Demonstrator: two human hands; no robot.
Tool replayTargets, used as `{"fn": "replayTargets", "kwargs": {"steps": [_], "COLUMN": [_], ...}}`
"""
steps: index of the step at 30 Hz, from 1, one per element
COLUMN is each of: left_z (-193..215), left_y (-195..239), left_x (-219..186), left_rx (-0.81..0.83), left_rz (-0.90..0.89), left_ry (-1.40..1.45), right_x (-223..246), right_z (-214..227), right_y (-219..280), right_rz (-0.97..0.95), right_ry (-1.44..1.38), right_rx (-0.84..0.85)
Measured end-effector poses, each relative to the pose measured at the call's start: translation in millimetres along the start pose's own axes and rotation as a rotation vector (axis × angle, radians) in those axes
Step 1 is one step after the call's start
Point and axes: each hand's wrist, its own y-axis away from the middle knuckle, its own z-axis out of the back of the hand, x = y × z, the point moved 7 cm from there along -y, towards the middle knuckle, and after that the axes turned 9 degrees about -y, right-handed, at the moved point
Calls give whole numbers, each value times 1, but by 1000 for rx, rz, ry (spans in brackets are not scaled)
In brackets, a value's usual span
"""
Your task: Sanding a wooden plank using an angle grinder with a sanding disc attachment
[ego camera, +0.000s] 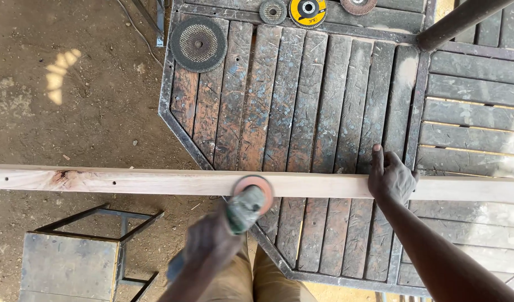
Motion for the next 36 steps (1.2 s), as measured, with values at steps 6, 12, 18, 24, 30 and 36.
{"fn": "replayTargets", "kwargs": {"steps": [6,12,18,24,30,36], "left_z": [34,49,6,-17,-18,7], "left_y": [12,11,-3,-3,5,27], "left_x": [194,231,77,-20,78,228], "left_rx": [21,-74,23,-161,-163,-116], "left_rz": [533,522,86,-221,-23,495], "left_ry": [110,144,32,30,121,261], "right_x": [6,-1,-12,-27,-18,62], "right_z": [3,-2,-5,-11,-12,-29], "right_y": [2,-3,-6,-15,-16,28], "right_rz": [-6,10,43,96,137,383], "right_ry": [43,63,52,80,104,238], "right_rx": [39,6,-47,-83,-22,127]}}
